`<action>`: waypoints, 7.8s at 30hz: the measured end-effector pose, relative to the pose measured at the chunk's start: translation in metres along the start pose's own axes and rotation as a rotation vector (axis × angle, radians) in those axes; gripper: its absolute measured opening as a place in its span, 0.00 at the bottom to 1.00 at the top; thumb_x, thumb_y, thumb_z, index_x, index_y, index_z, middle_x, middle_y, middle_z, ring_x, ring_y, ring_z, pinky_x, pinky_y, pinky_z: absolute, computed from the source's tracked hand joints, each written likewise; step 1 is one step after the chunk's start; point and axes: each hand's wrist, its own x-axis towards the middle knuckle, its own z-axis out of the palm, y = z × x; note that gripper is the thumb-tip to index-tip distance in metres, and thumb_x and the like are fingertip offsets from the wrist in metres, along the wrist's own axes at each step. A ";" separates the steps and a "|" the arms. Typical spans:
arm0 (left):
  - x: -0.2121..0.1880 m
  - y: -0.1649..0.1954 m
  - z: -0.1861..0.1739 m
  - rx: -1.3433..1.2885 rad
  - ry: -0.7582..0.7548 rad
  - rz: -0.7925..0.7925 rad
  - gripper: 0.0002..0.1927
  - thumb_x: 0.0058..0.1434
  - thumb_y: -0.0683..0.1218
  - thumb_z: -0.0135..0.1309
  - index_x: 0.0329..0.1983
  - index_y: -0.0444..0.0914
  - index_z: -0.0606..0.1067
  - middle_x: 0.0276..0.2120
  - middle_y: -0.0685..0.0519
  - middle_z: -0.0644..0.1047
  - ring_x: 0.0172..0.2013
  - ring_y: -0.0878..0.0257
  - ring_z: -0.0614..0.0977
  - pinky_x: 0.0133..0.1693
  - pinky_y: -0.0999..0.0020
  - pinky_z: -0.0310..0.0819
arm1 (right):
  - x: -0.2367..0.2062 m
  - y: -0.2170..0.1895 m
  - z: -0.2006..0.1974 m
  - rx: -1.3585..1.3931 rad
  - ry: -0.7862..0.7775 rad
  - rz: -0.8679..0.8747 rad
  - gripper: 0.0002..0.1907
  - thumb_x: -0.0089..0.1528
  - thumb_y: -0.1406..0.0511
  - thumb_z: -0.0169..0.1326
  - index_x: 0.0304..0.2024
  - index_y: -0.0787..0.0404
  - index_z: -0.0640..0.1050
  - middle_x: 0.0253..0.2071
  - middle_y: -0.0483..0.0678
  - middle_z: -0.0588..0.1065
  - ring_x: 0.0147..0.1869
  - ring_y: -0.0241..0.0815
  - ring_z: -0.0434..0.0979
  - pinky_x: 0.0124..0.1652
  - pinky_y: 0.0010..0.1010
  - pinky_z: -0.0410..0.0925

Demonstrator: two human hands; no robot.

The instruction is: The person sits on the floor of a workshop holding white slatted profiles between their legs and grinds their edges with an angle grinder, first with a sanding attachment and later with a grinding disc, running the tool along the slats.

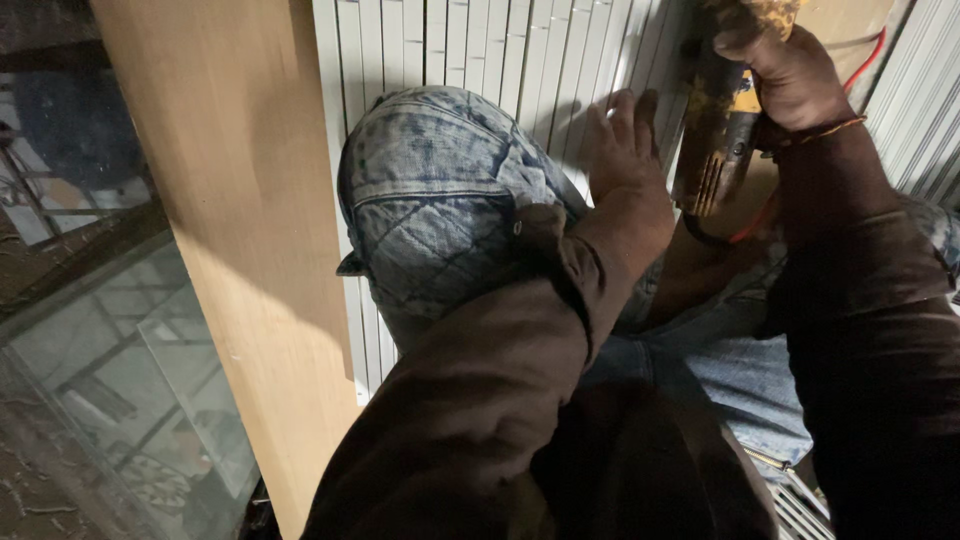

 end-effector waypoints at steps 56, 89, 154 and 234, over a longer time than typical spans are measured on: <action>0.002 0.003 0.002 -0.032 0.007 -0.019 0.40 0.64 0.55 0.57 0.77 0.43 0.56 0.78 0.38 0.33 0.74 0.31 0.34 0.66 0.28 0.30 | -0.007 0.013 0.000 0.383 0.073 0.204 0.14 0.74 0.62 0.56 0.60 0.60 0.76 0.48 0.40 0.75 0.55 0.34 0.73 0.59 0.28 0.68; -0.010 -0.003 -0.007 -0.021 -0.027 0.021 0.44 0.68 0.62 0.51 0.80 0.40 0.50 0.78 0.36 0.33 0.74 0.29 0.32 0.66 0.26 0.28 | -0.020 0.043 -0.012 0.228 0.058 0.138 0.14 0.75 0.62 0.56 0.60 0.60 0.76 0.57 0.39 0.75 0.63 0.36 0.74 0.67 0.31 0.67; -0.001 0.000 -0.002 -0.017 -0.009 -0.016 0.49 0.64 0.67 0.53 0.80 0.44 0.48 0.77 0.37 0.29 0.74 0.31 0.32 0.67 0.27 0.29 | -0.012 0.033 -0.016 0.291 -0.003 0.212 0.11 0.76 0.60 0.55 0.56 0.59 0.77 0.51 0.39 0.75 0.58 0.35 0.75 0.61 0.30 0.70; 0.008 0.010 0.013 -0.011 0.128 -0.174 0.43 0.65 0.57 0.53 0.78 0.37 0.52 0.78 0.36 0.37 0.73 0.28 0.39 0.64 0.27 0.29 | -0.002 0.003 0.017 0.335 0.054 0.170 0.14 0.73 0.60 0.57 0.57 0.59 0.77 0.52 0.38 0.75 0.58 0.34 0.73 0.62 0.30 0.67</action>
